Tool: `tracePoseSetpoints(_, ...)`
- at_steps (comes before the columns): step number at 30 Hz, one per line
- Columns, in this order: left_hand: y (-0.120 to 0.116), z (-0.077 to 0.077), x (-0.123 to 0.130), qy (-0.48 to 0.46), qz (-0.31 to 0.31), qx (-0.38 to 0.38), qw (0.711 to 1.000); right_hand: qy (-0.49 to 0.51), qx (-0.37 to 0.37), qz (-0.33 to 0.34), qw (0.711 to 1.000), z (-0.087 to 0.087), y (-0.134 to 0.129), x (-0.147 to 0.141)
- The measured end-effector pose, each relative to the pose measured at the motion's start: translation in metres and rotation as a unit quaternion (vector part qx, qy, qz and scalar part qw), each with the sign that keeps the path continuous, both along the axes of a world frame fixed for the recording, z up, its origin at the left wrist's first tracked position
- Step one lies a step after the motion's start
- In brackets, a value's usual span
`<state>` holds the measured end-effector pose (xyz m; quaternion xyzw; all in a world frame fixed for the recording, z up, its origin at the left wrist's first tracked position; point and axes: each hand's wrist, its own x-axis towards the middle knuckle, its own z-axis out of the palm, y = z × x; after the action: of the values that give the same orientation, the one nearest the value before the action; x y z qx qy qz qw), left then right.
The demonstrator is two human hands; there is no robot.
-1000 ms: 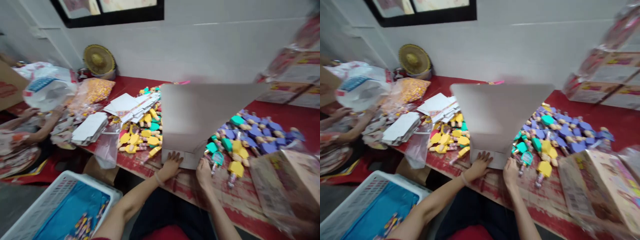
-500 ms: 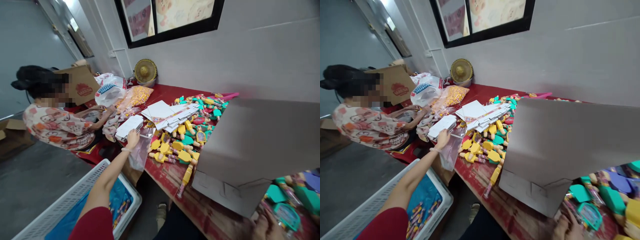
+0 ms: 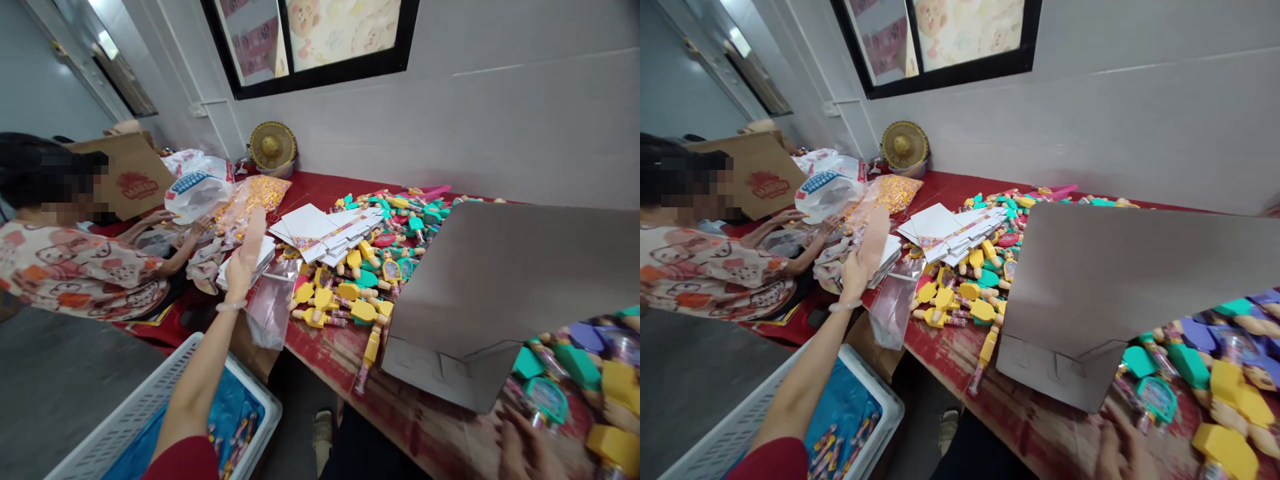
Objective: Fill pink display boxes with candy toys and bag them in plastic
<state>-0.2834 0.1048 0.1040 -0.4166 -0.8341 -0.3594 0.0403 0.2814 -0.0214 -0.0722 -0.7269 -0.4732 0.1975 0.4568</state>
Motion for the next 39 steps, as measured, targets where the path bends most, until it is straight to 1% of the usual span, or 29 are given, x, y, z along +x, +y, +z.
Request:
tracePoseSetpoints(1,-0.02,-0.003,0.02,-0.011,-0.007,0.04,0.999,0.023,-0.009,0.03,0.999,0.014,0.003,-0.022)
tracePoseSetpoints(2,-0.044,-0.011,0.044,-0.023,-0.014,0.072,0.997,0.058,-0.018,0.064,0.996,0.029,0.007,-0.046)
tracePoseSetpoints(3,-0.069,-0.023,0.072,-0.081,-0.034,0.136,0.987,0.103,-0.022,0.1,0.989,0.042,0.011,-0.07)
tracePoseSetpoints(5,-0.118,-0.053,0.132,-0.22,-0.08,0.17,0.957,0.197,-0.026,0.176,0.964,0.067,0.02,-0.116)
tracePoseSetpoints(7,-0.157,-0.081,0.185,-0.335,-0.133,0.113,0.926,0.267,-0.021,0.242,0.932,0.084,0.028,-0.151)
tracePoseSetpoints(9,-0.177,-0.098,0.219,-0.356,-0.152,0.07,0.92,0.324,-0.023,0.274,0.905,0.092,0.032,-0.171)
tracePoseSetpoints(11,-0.176,-0.099,0.235,-0.323,-0.15,0.056,0.933,0.364,-0.028,0.269,0.891,0.093,0.031,-0.178)
tracePoseSetpoints(13,-0.161,-0.091,0.242,-0.292,-0.146,0.045,0.944,0.385,-0.026,0.245,0.89,0.09,0.023,-0.175)
tracePoseSetpoints(15,-0.146,-0.081,0.248,-0.305,-0.168,0.014,0.937,0.42,-0.019,0.215,0.882,0.088,0.012,-0.168)
tracePoseSetpoints(16,-0.14,-0.077,0.254,-0.328,-0.192,-0.002,0.925,0.451,-0.022,0.209,0.867,0.088,0.007,-0.164)
tracePoseSetpoints(17,-0.137,-0.074,0.26,-0.361,-0.225,-0.015,0.905,0.491,-0.032,0.211,0.845,0.088,0.002,-0.16)
tracePoseSetpoints(19,-0.137,-0.072,0.277,-0.448,-0.292,-0.044,0.844,0.567,-0.067,0.222,0.79,0.09,-0.003,-0.151)
tracePoseSetpoints(20,-0.14,-0.073,0.286,-0.486,-0.309,-0.061,0.815,0.594,-0.084,0.225,0.768,0.091,-0.004,-0.146)
tracePoseSetpoints(21,-0.143,-0.074,0.294,-0.512,-0.318,-0.081,0.794,0.61,-0.095,0.223,0.754,0.091,-0.004,-0.141)
tracePoseSetpoints(22,-0.146,-0.076,0.301,-0.525,-0.32,-0.1,0.782,0.618,-0.1,0.218,0.749,0.09,-0.004,-0.136)
tracePoseSetpoints(24,-0.148,-0.08,0.31,-0.513,-0.33,-0.13,0.782,0.607,-0.102,0.213,0.759,0.086,-0.002,-0.123)
tracePoseSetpoints(25,-0.148,-0.081,0.312,-0.49,-0.35,-0.141,0.786,0.589,-0.1,0.216,0.772,0.083,-0.001,-0.115)
tracePoseSetpoints(26,-0.146,-0.081,0.312,-0.454,-0.371,-0.14,0.798,0.557,-0.099,0.223,0.794,0.079,-0.001,-0.106)
tracePoseSetpoints(27,-0.143,-0.081,0.31,-0.402,-0.386,-0.125,0.821,0.505,-0.1,0.233,0.825,0.076,0.0,-0.097)
tracePoseSetpoints(29,-0.137,-0.078,0.304,-0.253,-0.384,-0.056,0.886,0.358,-0.11,0.272,0.886,0.072,0.0,-0.078)
tracePoseSetpoints(30,-0.134,-0.075,0.3,-0.174,-0.376,-0.021,0.91,0.284,-0.12,0.302,0.902,0.072,0.0,-0.069)
tracePoseSetpoints(31,-0.132,-0.071,0.298,-0.111,-0.367,0.0,0.924,0.222,-0.131,0.331,0.908,0.072,-0.001,-0.061)
tracePoseSetpoints(32,-0.13,-0.066,0.296,-0.077,-0.363,-0.005,0.928,0.177,-0.142,0.359,0.905,0.074,-0.002,-0.054)
tracePoseSetpoints(33,-0.129,-0.062,0.296,-0.076,-0.373,-0.039,0.924,0.149,-0.151,0.385,0.898,0.075,-0.003,-0.049)
tracePoseSetpoints(34,-0.129,-0.058,0.297,-0.106,-0.391,-0.091,0.91,0.132,-0.157,0.406,0.89,0.077,-0.005,-0.045)
tracePoseSetpoints(35,-0.129,-0.055,0.298,-0.164,-0.413,-0.154,0.883,0.119,-0.159,0.424,0.883,0.079,-0.006,-0.041)
tracePoseSetpoints(37,-0.13,-0.053,0.303,-0.315,-0.447,-0.259,0.796,0.097,-0.148,0.445,0.878,0.08,-0.008,-0.034)
tracePoseSetpoints(38,-0.131,-0.055,0.305,-0.383,-0.45,-0.281,0.756,0.083,-0.129,0.429,0.89,0.078,-0.009,-0.03)
tracePoseSetpoints(39,-0.132,-0.058,0.307,-0.439,-0.436,-0.279,0.735,0.063,-0.101,0.382,0.916,0.075,-0.01,-0.024)
